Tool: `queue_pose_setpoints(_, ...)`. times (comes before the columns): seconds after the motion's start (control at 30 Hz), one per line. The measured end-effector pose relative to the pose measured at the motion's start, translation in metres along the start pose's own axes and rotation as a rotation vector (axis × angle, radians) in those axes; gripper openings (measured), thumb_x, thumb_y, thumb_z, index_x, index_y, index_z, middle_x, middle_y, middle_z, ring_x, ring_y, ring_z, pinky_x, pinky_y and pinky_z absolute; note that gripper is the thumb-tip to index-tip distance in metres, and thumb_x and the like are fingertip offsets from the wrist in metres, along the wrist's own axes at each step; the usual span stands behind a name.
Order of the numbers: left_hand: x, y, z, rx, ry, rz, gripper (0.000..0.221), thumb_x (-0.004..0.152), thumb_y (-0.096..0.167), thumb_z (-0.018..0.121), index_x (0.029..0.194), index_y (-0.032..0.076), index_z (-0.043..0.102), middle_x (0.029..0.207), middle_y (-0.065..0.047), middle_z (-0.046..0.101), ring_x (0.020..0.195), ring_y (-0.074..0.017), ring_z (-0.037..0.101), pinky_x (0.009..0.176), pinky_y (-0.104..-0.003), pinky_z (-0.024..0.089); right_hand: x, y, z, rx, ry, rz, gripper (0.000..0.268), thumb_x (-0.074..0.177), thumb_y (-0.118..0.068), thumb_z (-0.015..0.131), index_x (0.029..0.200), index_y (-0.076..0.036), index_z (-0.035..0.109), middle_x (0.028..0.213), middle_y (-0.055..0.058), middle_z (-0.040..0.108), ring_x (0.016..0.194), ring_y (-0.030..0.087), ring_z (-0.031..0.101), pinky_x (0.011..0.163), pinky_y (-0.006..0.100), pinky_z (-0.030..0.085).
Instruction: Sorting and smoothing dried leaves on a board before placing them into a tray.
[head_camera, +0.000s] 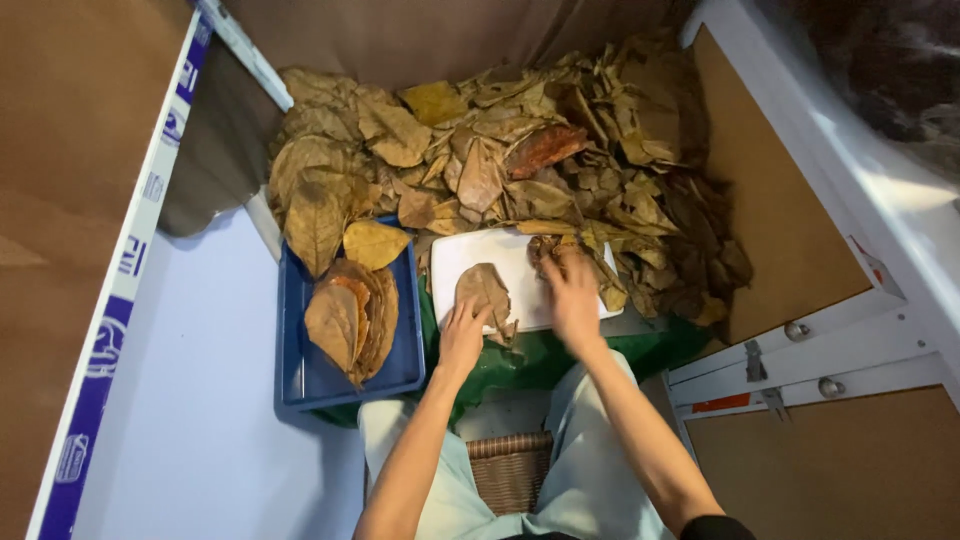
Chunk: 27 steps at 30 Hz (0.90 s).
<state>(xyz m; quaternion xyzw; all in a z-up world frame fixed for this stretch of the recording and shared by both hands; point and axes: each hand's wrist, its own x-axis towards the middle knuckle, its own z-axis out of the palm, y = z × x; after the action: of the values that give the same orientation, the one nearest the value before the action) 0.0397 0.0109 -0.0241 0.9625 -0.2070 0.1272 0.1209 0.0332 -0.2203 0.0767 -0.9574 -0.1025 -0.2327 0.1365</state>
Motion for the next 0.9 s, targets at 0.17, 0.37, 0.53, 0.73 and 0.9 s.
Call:
queue_pose_setpoints(0.17,-0.007,0.026,-0.024,-0.158,0.073,-0.012,0.032,0.104,0.025,0.053,0.12,0.001,0.068,0.147,-0.028,0.05,0.143,-0.0415,0.042,0.118,-0.052,0.03,0.001,0.043,0.063,0.035,-0.264,0.235,0.041,0.1,-0.021,0.06,0.139,-0.017,0.047,0.145,0.023,0.035,0.126,0.043,0.044,0.099,0.055,0.042)
queue_pose_setpoints(0.37,-0.017,0.022,-0.016,-0.042,-0.006,-0.025,0.038,0.106,0.034,0.051,0.134,0.011,0.06,0.14,-0.017,0.052,0.138,-0.0318,0.045,0.122,-0.05,0.028,0.005,0.021,0.062,0.387,-0.077,0.189,0.038,0.081,-0.009,0.068,0.117,-0.005,0.055,0.111,0.02,0.046,0.1,0.041,0.054,0.085,0.049,0.049)
queue_pose_setpoints(0.53,-0.034,0.029,-0.016,0.086,0.141,0.035,0.031,0.099,0.025,0.06,0.121,0.005,0.064,0.126,-0.016,0.063,0.132,-0.0298,0.053,0.121,-0.046,0.028,-0.01,-0.038,0.058,0.486,-0.23,-0.071,0.07,0.074,-0.018,0.073,0.142,-0.023,0.058,0.116,0.017,0.049,0.103,0.042,0.053,0.093,0.05,0.046)
queue_pose_setpoints(0.73,-0.045,0.028,-0.003,0.043,0.174,-0.004,0.032,0.102,0.031,0.056,0.121,0.008,0.068,0.126,-0.014,0.065,0.128,-0.0294,0.056,0.119,-0.048,0.033,-0.004,-0.043,0.074,0.287,-0.449,-0.334,0.046,0.106,-0.03,0.042,0.152,-0.024,0.046,0.165,0.01,0.03,0.151,0.041,0.025,0.119,0.056,0.03)
queue_pose_setpoints(0.9,-0.042,0.038,-0.026,0.031,0.264,0.011,0.041,0.105,0.029,0.052,0.133,0.002,0.063,0.14,-0.021,0.058,0.136,-0.0354,0.05,0.117,-0.049,0.034,0.024,-0.034,0.102,0.193,-0.303,-0.288,0.05,0.099,-0.02,0.046,0.149,-0.017,0.053,0.159,0.011,0.041,0.146,0.046,0.035,0.111,0.06,0.041)
